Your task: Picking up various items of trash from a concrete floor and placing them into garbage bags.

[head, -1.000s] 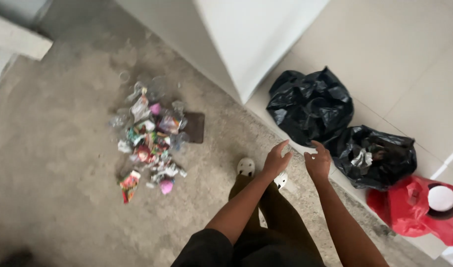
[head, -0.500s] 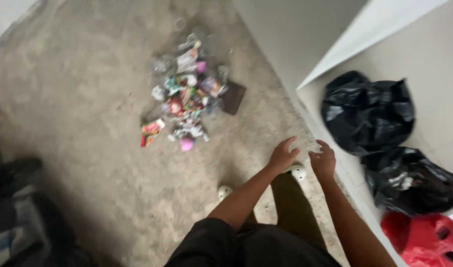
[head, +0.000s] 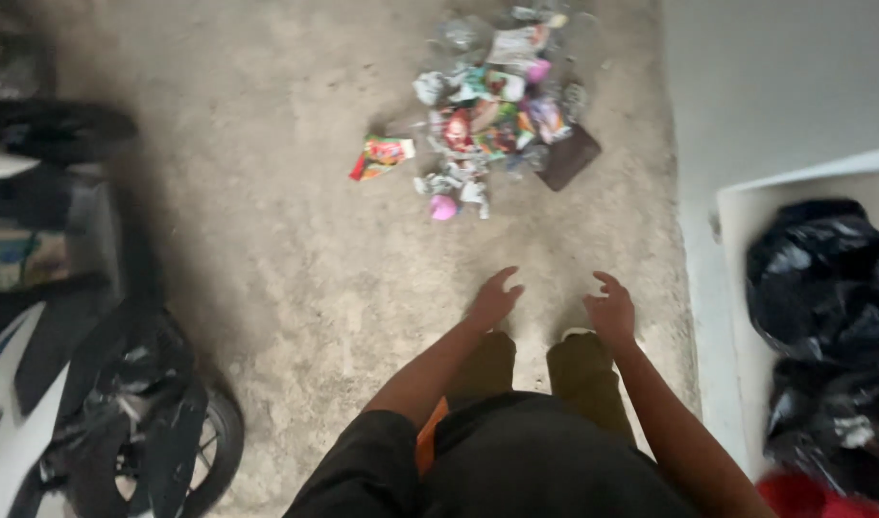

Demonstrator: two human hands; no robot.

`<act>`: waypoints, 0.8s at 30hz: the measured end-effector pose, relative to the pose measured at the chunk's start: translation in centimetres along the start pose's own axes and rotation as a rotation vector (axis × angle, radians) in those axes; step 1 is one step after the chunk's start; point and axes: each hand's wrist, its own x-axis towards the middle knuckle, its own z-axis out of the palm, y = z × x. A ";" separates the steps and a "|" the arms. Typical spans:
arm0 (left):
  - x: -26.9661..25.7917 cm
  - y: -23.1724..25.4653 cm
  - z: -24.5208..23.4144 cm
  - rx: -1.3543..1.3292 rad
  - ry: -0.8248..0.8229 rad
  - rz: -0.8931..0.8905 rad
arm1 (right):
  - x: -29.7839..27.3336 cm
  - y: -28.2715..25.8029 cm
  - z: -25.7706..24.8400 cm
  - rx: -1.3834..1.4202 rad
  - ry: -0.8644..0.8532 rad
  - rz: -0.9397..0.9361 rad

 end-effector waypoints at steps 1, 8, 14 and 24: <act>-0.9 -0.7 -2.4 -0.009 0.018 -0.002 | -0.1 -0.7 1.6 -0.008 -0.009 -0.016; -4.8 -7.0 -14.0 -0.014 0.213 -0.148 | -1.9 -8.1 8.0 -0.056 -0.138 -0.198; -6.1 -9.2 -17.1 -0.145 0.301 -0.267 | -1.1 -12.6 9.0 -0.140 -0.235 -0.195; -1.5 -8.4 -18.1 -0.203 0.300 -0.510 | 10.0 -16.1 11.5 -0.217 -0.341 -0.125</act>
